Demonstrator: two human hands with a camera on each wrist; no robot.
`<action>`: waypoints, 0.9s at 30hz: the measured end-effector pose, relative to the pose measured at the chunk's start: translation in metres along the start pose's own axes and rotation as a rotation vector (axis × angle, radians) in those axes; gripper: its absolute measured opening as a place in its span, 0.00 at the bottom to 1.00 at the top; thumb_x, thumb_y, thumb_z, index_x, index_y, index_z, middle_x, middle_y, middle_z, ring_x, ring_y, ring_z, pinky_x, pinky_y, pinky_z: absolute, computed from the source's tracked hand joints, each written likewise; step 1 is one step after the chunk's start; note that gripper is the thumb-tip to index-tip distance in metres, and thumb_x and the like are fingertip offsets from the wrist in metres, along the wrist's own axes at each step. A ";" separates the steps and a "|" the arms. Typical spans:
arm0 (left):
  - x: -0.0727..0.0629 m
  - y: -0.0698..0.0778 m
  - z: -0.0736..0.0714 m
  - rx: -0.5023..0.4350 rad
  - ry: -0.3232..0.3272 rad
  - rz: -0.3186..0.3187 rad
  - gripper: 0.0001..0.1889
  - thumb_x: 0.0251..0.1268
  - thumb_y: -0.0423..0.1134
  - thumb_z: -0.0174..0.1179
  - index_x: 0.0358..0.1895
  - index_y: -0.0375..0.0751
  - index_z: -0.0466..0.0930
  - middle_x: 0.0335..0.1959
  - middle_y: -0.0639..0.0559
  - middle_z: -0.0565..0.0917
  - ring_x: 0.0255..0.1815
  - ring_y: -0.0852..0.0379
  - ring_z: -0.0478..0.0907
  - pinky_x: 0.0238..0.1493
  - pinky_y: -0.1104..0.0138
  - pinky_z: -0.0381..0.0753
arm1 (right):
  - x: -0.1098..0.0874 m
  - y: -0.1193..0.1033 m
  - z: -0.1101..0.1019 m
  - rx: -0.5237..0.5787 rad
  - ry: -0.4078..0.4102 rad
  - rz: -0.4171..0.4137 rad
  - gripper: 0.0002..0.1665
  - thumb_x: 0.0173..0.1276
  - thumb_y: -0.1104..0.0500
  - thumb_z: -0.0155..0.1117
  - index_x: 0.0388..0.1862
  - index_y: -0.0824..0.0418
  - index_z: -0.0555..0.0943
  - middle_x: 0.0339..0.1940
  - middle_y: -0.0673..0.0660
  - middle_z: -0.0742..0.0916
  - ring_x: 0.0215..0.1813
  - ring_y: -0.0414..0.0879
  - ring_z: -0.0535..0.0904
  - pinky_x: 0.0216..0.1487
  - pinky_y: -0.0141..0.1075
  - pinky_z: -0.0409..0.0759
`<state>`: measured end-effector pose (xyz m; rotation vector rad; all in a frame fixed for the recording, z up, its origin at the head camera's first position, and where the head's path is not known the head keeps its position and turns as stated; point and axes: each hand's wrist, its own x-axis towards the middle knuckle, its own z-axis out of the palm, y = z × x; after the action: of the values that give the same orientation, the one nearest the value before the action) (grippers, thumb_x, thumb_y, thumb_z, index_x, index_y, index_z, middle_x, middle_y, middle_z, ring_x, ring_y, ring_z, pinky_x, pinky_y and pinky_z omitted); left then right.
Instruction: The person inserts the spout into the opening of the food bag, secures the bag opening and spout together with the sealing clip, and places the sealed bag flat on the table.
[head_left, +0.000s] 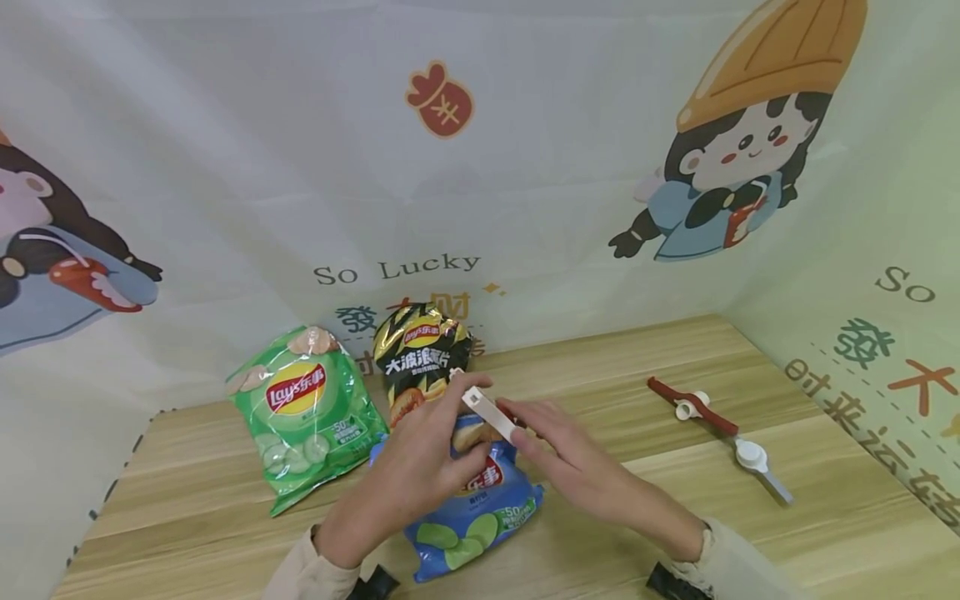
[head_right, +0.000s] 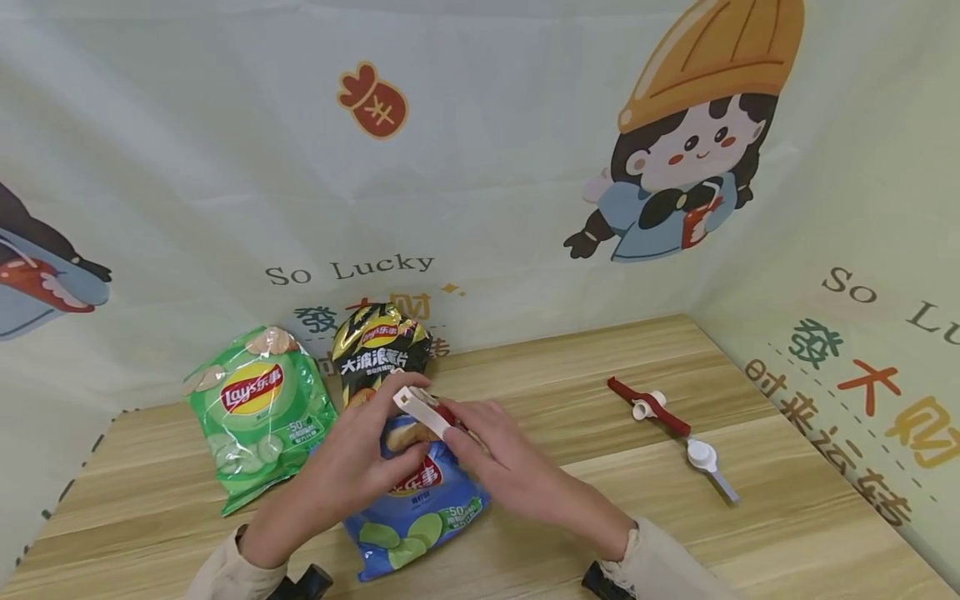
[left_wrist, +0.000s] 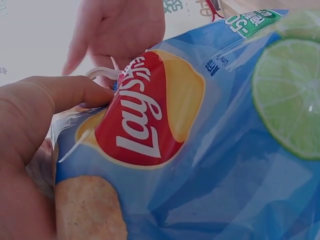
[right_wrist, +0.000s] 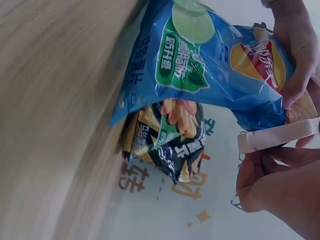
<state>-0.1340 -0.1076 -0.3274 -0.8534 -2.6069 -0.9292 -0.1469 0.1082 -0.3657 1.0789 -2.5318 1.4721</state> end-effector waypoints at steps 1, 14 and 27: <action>0.000 0.000 0.000 -0.004 -0.003 0.001 0.33 0.57 0.33 0.70 0.66 0.48 0.66 0.23 0.61 0.76 0.14 0.68 0.66 0.15 0.71 0.69 | 0.000 0.001 0.000 0.019 0.003 0.012 0.26 0.81 0.53 0.49 0.74 0.54 0.68 0.65 0.48 0.78 0.60 0.44 0.72 0.55 0.44 0.75; 0.000 0.001 0.000 -0.032 -0.013 0.003 0.33 0.58 0.32 0.69 0.66 0.46 0.65 0.31 0.59 0.81 0.14 0.68 0.66 0.14 0.71 0.68 | 0.003 0.009 -0.003 0.468 0.012 0.040 0.14 0.80 0.58 0.50 0.59 0.57 0.64 0.60 0.60 0.81 0.63 0.55 0.76 0.59 0.46 0.76; -0.001 0.003 0.001 -0.007 -0.031 -0.009 0.32 0.59 0.35 0.69 0.65 0.46 0.65 0.24 0.62 0.77 0.14 0.68 0.66 0.16 0.71 0.68 | 0.002 0.004 0.001 0.384 0.064 0.094 0.30 0.69 0.59 0.68 0.65 0.52 0.66 0.61 0.56 0.82 0.63 0.51 0.77 0.58 0.42 0.76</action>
<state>-0.1318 -0.1057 -0.3268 -0.8651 -2.6371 -0.9354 -0.1510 0.1078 -0.3683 0.9359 -2.3421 2.0425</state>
